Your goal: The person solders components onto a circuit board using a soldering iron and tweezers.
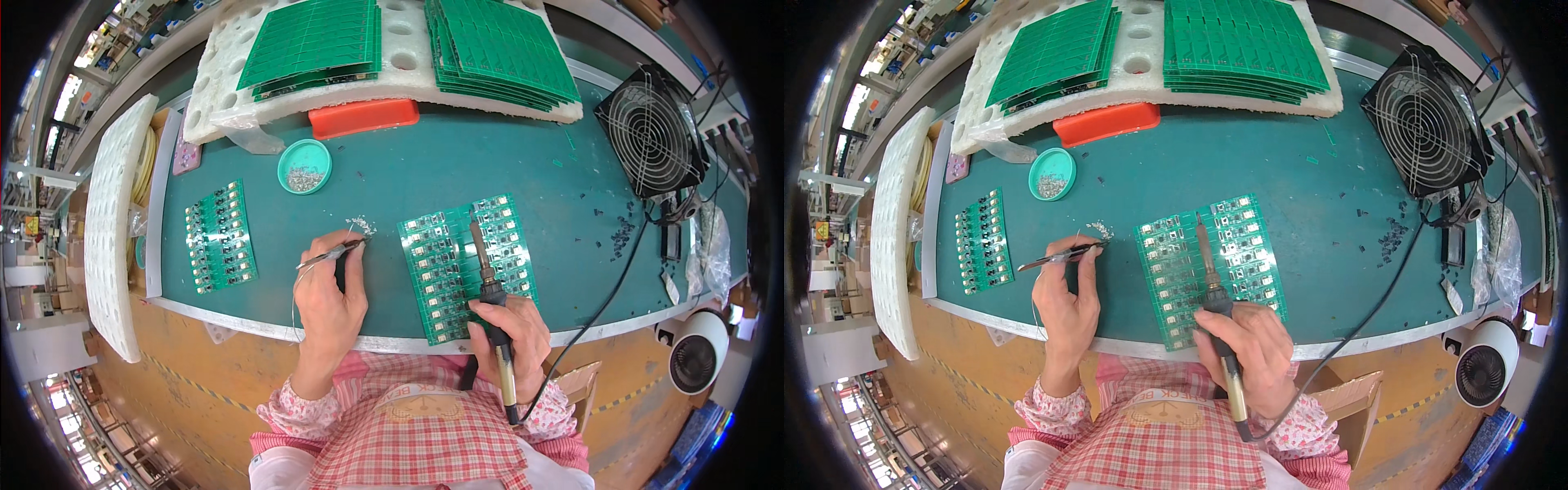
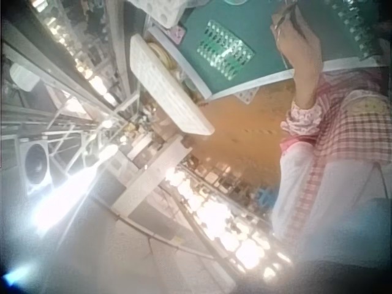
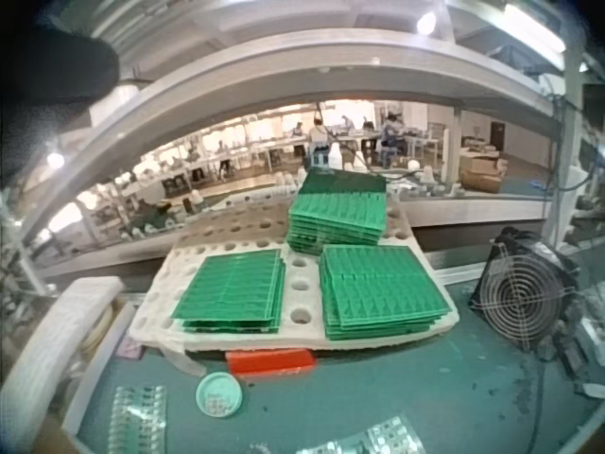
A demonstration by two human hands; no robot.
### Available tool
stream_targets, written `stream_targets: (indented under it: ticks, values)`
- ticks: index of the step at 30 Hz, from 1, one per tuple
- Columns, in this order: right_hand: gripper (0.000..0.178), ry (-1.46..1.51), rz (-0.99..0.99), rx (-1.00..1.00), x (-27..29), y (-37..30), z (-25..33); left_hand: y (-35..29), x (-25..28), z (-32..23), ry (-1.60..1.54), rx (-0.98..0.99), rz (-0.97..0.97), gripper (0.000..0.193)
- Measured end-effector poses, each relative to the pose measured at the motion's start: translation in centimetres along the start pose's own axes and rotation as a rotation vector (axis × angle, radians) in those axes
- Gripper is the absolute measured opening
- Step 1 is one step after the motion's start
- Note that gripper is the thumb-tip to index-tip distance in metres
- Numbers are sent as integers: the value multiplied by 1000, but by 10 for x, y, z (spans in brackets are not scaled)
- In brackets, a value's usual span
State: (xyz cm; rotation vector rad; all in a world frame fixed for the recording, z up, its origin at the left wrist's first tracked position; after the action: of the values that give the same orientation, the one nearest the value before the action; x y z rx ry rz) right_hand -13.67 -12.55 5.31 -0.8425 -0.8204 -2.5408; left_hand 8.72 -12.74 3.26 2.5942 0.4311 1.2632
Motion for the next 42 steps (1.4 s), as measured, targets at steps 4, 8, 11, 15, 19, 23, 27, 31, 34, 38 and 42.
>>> stream_targets:
  ticks: [4,8,11,15,19,23,27,31,34,38,42]
  values:
    - [26,97,-42,23,10,-7,-3,-6,-2,-14,-125,12,51,10]
    - [16,188,-119,-2,13,-17,-10,-15,-15,-36,-240,-52,178,13]
    - [15,178,-113,-1,12,-16,-9,-19,-21,-42,-249,-68,196,14]
    - [22,230,-71,2,13,-17,-11,-21,-24,-44,-208,-99,189,16]
    - [23,234,-63,0,13,-15,-10,-20,-24,-48,-171,-127,195,17]
    - [23,245,-54,3,13,-15,-11,-21,-23,-48,-174,-114,198,18]
    - [22,255,-57,11,12,-17,-12,-21,-24,-48,-162,-109,206,19]
    - [22,323,-62,46,13,-20,-11,-20,-24,-50,-170,-123,200,19]
    - [22,328,-52,35,11,-17,-11,-20,-24,-49,-167,-108,204,19]
    - [23,299,3,25,7,-13,-10,-20,-25,-48,-169,-116,197,19]
    - [24,299,21,19,4,-10,-9,-21,-24,-49,-176,-126,199,19]
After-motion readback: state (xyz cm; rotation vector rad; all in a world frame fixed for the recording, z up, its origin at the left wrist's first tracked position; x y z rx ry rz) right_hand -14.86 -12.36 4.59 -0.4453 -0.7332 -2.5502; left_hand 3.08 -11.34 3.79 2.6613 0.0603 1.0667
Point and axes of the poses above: each hand's wrist, its own y-axis towards the middle knuckle, its own x-axis out of the back of the hand, z = x × y, the point moved 9 cm from there along y, towards the middle knuckle, and after that the axes turned 9 degrees about z, right-handed, at the moved point
